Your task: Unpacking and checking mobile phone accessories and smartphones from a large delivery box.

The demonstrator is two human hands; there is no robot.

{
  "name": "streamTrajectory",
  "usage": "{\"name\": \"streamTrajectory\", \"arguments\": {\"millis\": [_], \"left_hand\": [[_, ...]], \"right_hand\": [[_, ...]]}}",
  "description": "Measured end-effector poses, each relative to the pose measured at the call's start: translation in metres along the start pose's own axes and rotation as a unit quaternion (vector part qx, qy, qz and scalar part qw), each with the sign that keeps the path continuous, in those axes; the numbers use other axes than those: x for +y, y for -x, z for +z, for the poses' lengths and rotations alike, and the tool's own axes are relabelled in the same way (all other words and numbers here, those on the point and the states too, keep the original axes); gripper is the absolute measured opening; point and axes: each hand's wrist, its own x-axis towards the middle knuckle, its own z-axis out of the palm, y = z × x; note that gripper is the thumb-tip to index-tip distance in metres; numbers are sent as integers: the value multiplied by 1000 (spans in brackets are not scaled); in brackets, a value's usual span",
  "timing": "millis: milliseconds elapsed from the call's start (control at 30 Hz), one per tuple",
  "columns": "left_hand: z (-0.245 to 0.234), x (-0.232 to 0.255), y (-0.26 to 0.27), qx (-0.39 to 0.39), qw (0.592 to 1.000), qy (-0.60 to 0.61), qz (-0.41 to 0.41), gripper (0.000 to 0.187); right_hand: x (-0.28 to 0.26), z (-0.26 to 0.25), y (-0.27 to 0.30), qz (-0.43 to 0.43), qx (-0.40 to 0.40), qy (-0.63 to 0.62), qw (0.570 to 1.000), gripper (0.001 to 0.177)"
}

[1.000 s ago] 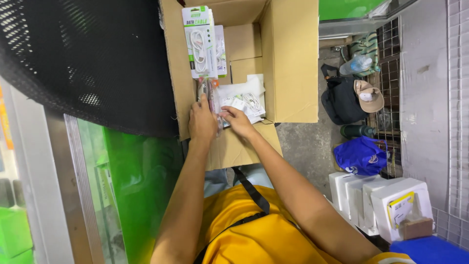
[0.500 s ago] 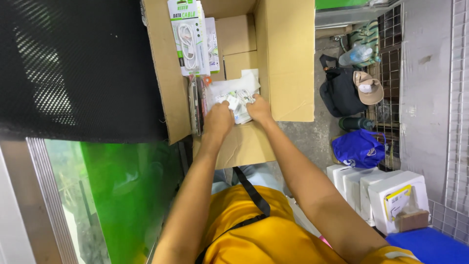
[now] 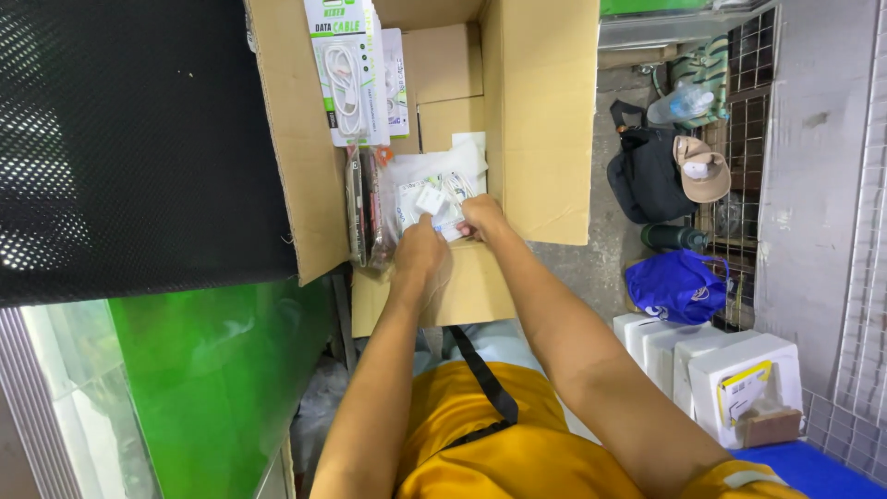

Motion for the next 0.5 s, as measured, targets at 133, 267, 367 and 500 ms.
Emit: {"name": "streamTrajectory", "arguments": {"millis": [133,267,367,500], "left_hand": [[15,-7,-10,17,1000,-13,1,30],[16,0,-8,34,998,-30,-32,29],[14,3,-4,46,997,-32,-44,29],[16,1,-6,80,995,-30,-40,28]], "right_hand": [[7,0,-20,-13,2,-50,999,25],[2,-5,2,-49,0,-54,997,23],[-6,-16,22,-101,47,-2,994,22],[-32,-41,61,-172,77,76,979,25]]}}
